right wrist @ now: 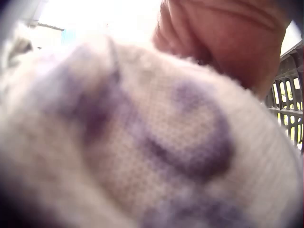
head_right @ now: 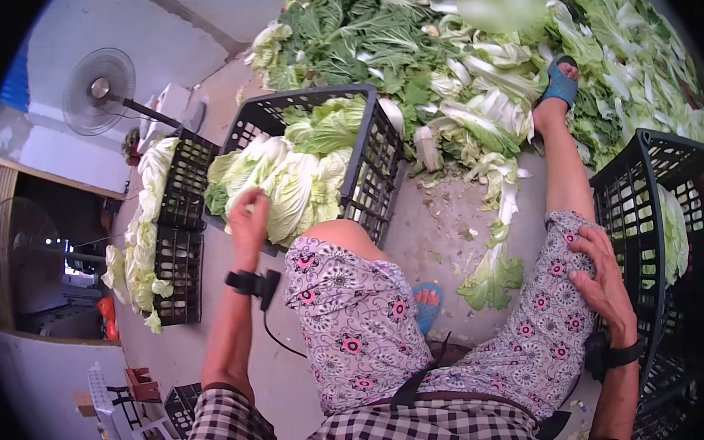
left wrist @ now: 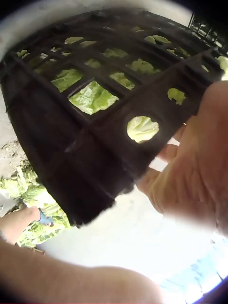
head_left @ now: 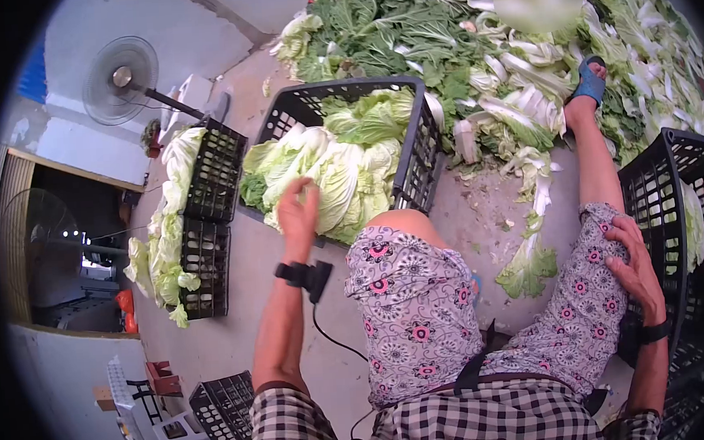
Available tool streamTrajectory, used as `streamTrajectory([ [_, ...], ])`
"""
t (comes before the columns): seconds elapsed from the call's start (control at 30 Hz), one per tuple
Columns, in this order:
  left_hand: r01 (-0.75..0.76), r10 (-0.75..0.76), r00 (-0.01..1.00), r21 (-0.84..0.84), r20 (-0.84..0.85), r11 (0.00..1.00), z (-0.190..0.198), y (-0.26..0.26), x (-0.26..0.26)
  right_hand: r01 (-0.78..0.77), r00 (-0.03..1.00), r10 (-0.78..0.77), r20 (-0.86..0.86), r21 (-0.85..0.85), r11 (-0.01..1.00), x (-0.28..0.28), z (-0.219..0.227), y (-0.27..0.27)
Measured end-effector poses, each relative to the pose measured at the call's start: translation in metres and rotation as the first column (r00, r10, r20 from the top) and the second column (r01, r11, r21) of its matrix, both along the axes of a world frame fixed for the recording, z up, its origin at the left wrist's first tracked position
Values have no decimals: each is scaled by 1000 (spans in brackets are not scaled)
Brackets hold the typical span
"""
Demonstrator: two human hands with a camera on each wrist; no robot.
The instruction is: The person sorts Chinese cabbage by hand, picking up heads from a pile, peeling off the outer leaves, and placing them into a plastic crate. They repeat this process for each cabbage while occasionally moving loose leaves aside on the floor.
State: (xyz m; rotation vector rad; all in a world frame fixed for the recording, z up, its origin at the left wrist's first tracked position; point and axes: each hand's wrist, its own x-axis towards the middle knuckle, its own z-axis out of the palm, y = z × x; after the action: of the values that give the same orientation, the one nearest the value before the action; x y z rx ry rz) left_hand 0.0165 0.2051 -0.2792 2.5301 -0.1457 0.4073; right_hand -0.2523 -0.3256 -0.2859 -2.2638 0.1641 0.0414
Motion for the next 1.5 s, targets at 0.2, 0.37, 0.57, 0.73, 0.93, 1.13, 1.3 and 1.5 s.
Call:
streamTrajectory([
  [0.2,64,-77,997,347,24,936,7,41,136,21,996,-26,-83,-50,998,9,1,7],
  [0.37,150,30,896,366,-443,918,-16,33,172,46,994,-54,-93,-85,995,17,-2,13],
  [0.57,33,183,910,505,-373,862,-1,21,156,46,995,-54,-85,-93,995,23,-2,16],
  [0.73,-102,111,992,153,-52,983,20,27,106,47,997,-51,-56,-86,995,16,-1,16],
  [0.93,140,-2,976,-623,217,770,95,38,75,39,999,-37,40,-47,998,4,-15,5],
  [1.13,218,52,953,-795,299,565,146,22,70,36,998,-35,55,-30,999,-6,-24,0],
  [1.3,382,-56,905,-746,422,545,196,-11,45,30,998,-27,51,-68,997,-12,-22,5],
  [1.5,598,-272,801,-682,534,421,217,-76,-3,161,987,-159,-33,74,984,-6,9,9],
])
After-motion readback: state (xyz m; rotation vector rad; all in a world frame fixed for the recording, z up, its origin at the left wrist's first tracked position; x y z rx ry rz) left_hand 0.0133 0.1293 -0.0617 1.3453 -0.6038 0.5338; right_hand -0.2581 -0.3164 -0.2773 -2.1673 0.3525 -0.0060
